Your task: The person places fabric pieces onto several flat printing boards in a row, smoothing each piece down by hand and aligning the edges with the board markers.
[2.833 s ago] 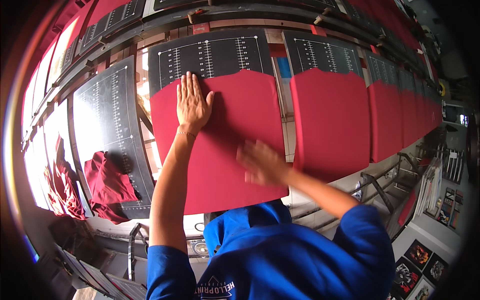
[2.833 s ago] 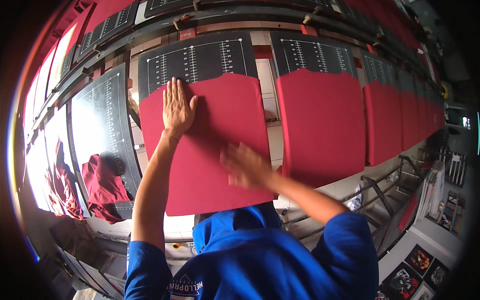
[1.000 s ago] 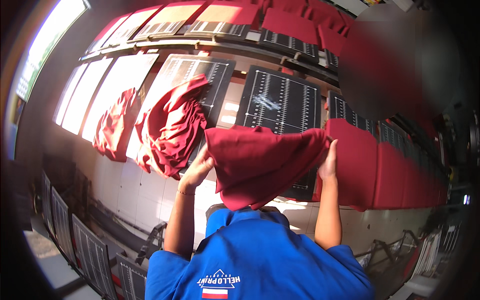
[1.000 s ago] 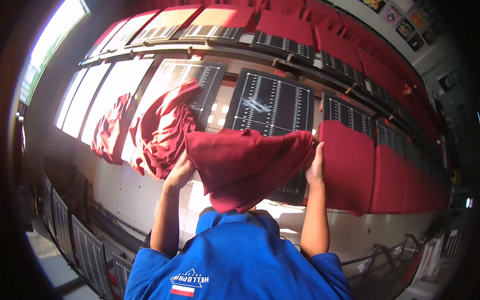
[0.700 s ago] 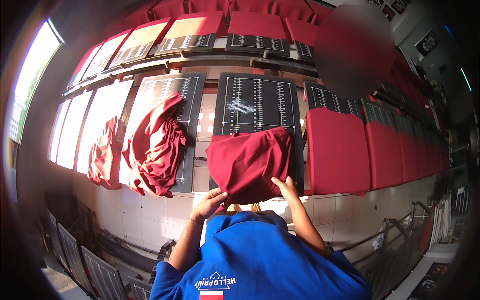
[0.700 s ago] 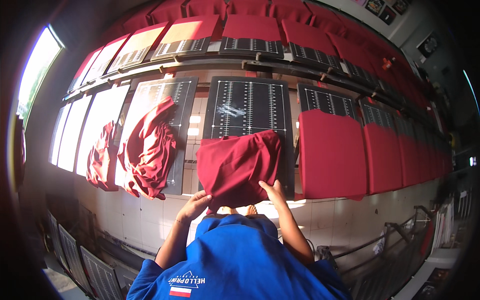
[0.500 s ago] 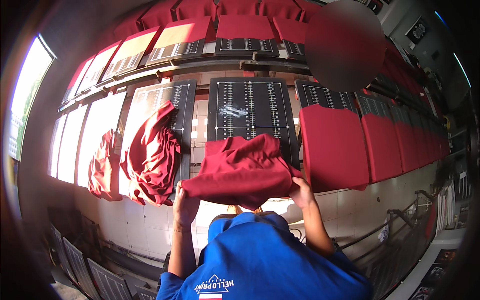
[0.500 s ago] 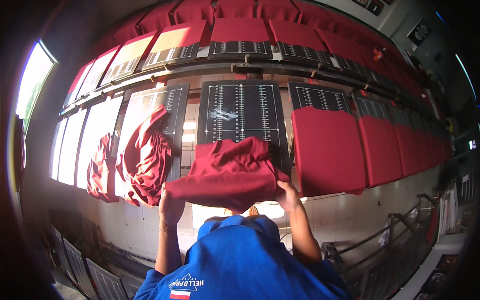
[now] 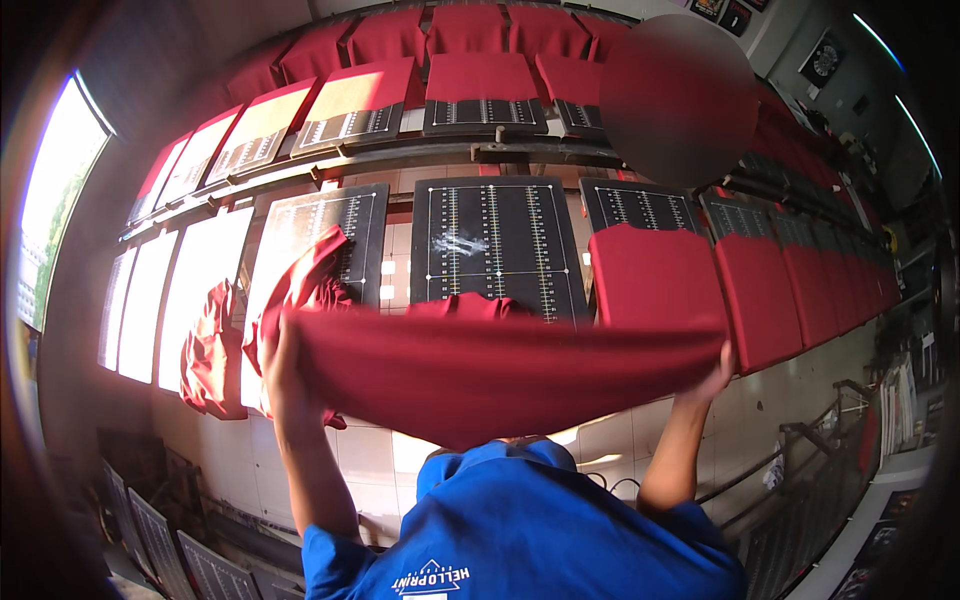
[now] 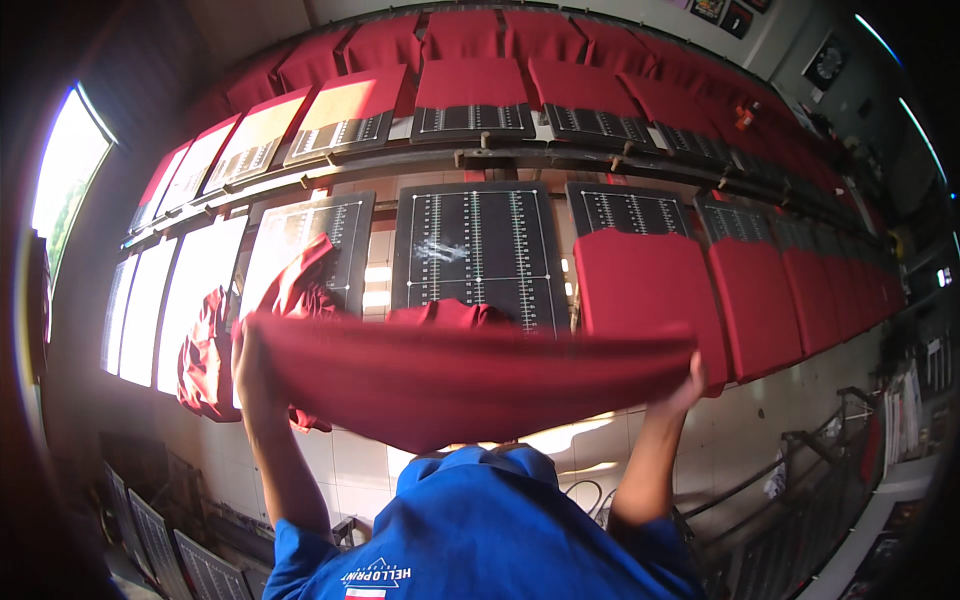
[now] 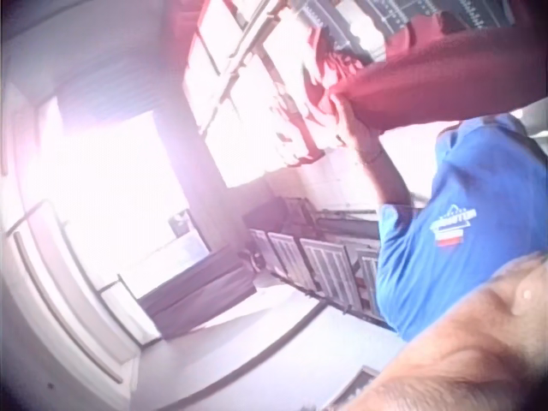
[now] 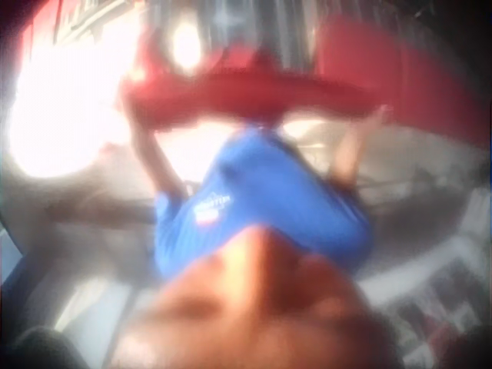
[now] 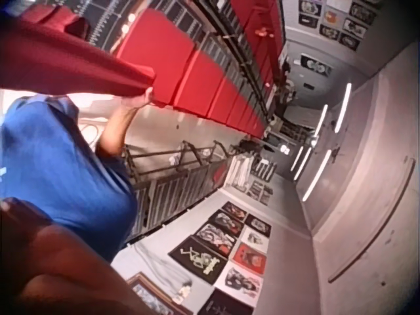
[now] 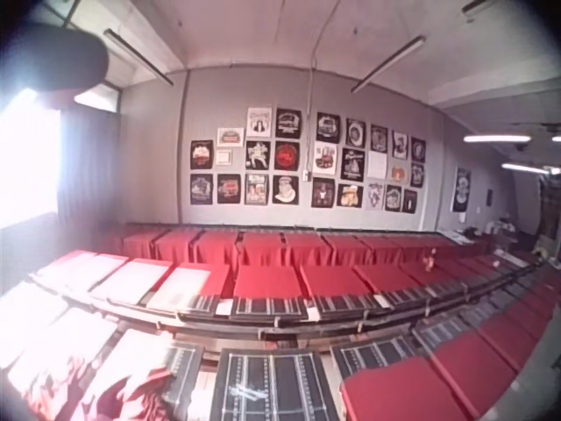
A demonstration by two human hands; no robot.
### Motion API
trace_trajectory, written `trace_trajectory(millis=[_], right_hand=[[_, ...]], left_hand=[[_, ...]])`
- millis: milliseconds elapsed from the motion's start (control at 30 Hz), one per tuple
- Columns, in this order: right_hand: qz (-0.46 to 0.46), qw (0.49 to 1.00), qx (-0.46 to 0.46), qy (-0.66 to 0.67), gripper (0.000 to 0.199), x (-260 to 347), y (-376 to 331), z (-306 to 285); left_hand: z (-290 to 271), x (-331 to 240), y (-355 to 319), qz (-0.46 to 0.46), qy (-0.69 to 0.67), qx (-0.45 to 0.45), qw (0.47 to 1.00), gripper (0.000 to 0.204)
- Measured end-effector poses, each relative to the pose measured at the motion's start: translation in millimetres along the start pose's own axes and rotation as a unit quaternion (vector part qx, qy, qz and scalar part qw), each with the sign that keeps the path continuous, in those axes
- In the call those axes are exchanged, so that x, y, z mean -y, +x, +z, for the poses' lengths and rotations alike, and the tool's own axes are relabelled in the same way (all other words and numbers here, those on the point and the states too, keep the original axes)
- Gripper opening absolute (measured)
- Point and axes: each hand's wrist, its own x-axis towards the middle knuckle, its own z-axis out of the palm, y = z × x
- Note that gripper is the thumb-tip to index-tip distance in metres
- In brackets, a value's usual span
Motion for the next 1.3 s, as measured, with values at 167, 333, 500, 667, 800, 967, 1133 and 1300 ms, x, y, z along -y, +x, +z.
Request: trace_trajectory(millis=[167,333,500,667,800,967,1133,1300], right_hand=[[-0.036,0.969,-0.163,-0.182,0.048,-23,191,42],[0.018,0.996,0.007,-0.082,0.040,67,243,112],[-0.040,0.985,0.057,-0.159,0.053,104,130,106],[-0.009,0.947,-0.115,-0.299,0.051,81,-15,-2],[0.127,0.933,-0.222,-0.252,0.049,14,-72,-60],[0.325,0.895,-0.233,-0.196,0.035,-69,-85,-171],[0.355,0.882,-0.194,-0.239,0.029,-65,-124,-216],[0.499,0.740,-0.148,-0.426,0.018,-39,-180,-274]], left_hand=[[27,32,196,0.034,-0.021,0.081,0.996,0.023],[62,-58,251,0.003,-0.143,0.161,0.977,0.019],[20,-80,147,0.111,0.002,0.119,0.987,0.034],[-12,-24,-4,-0.012,0.047,0.009,0.999,0.060],[-66,79,-58,-0.112,0.107,-0.013,0.988,0.042],[-145,229,-68,-0.173,0.240,-0.007,0.955,0.026],[-157,254,-110,-0.177,0.370,-0.019,0.912,0.023],[-180,274,-166,-0.256,0.429,0.031,0.865,0.027]])
